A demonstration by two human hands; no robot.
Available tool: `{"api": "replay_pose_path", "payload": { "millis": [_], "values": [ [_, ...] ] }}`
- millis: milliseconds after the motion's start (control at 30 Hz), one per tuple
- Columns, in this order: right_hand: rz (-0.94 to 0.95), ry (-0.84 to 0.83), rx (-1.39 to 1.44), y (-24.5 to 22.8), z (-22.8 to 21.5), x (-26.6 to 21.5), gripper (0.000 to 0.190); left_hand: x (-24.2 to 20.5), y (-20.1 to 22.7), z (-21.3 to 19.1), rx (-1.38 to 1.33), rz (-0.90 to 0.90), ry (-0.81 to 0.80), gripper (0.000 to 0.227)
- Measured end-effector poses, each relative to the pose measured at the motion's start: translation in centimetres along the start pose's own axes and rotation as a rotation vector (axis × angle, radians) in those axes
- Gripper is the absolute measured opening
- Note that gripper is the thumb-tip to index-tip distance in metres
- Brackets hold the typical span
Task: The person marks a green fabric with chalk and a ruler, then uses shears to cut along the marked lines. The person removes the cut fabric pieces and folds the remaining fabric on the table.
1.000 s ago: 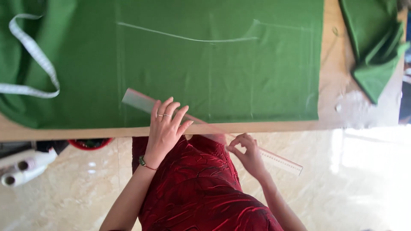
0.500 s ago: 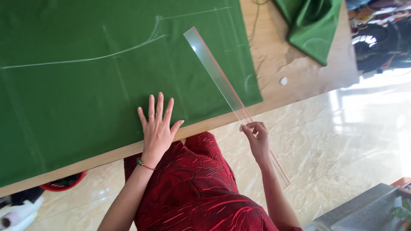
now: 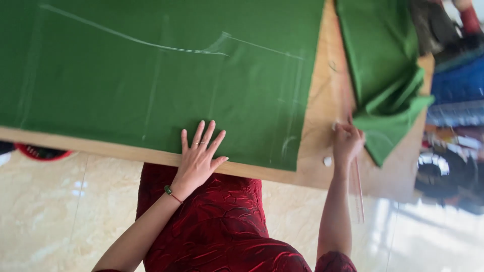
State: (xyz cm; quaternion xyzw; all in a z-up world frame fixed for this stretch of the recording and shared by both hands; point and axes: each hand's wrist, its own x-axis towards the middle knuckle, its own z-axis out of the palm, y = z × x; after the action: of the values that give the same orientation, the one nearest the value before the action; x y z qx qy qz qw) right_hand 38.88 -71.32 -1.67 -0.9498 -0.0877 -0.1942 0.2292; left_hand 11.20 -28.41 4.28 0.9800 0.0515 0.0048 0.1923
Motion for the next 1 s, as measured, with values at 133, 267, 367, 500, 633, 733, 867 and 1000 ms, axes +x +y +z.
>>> {"api": "replay_pose_path", "payload": {
  "millis": [133, 267, 367, 500, 633, 733, 867, 1000],
  "values": [
    [0.008, 0.023, -0.199, 2.1, 3.4, 1.9, 0.029, -1.4, -1.0, -0.4, -0.005, -0.119, 0.06, 0.069],
    [-0.019, 0.092, -0.082, -7.7, 2.7, 2.2, 0.031, -2.9, -3.6, -2.2, -0.001, -0.205, 0.143, 0.072],
    [-0.106, 0.103, 0.019, -17.3, 1.2, 0.7, 0.025, -3.8, -7.2, -5.2, -0.001, -0.322, 0.303, 0.066],
    [-0.187, 0.029, 0.099, -24.5, 1.1, -1.9, 0.023, -5.6, -16.7, -7.3, -0.071, -0.488, 0.745, 0.037],
    [-0.115, -0.013, 0.125, -32.6, 1.7, -5.7, 0.02, -9.9, -30.1, -13.5, 0.067, -0.692, 0.81, 0.023],
    [-0.144, -0.013, 0.196, -40.2, 2.8, -9.2, 0.018, -13.9, -42.5, -17.9, 0.247, -0.765, 0.763, 0.029],
    [-0.193, -0.066, 0.248, -50.1, 5.5, -13.3, 0.018, -17.2, -57.7, -21.1, 0.423, -0.692, 0.7, 0.048],
    [-0.21, -0.175, 0.336, -59.6, 5.5, -16.3, 0.016, -17.1, -69.0, -21.3, 0.656, -0.648, 0.518, 0.06]
  ]
}}
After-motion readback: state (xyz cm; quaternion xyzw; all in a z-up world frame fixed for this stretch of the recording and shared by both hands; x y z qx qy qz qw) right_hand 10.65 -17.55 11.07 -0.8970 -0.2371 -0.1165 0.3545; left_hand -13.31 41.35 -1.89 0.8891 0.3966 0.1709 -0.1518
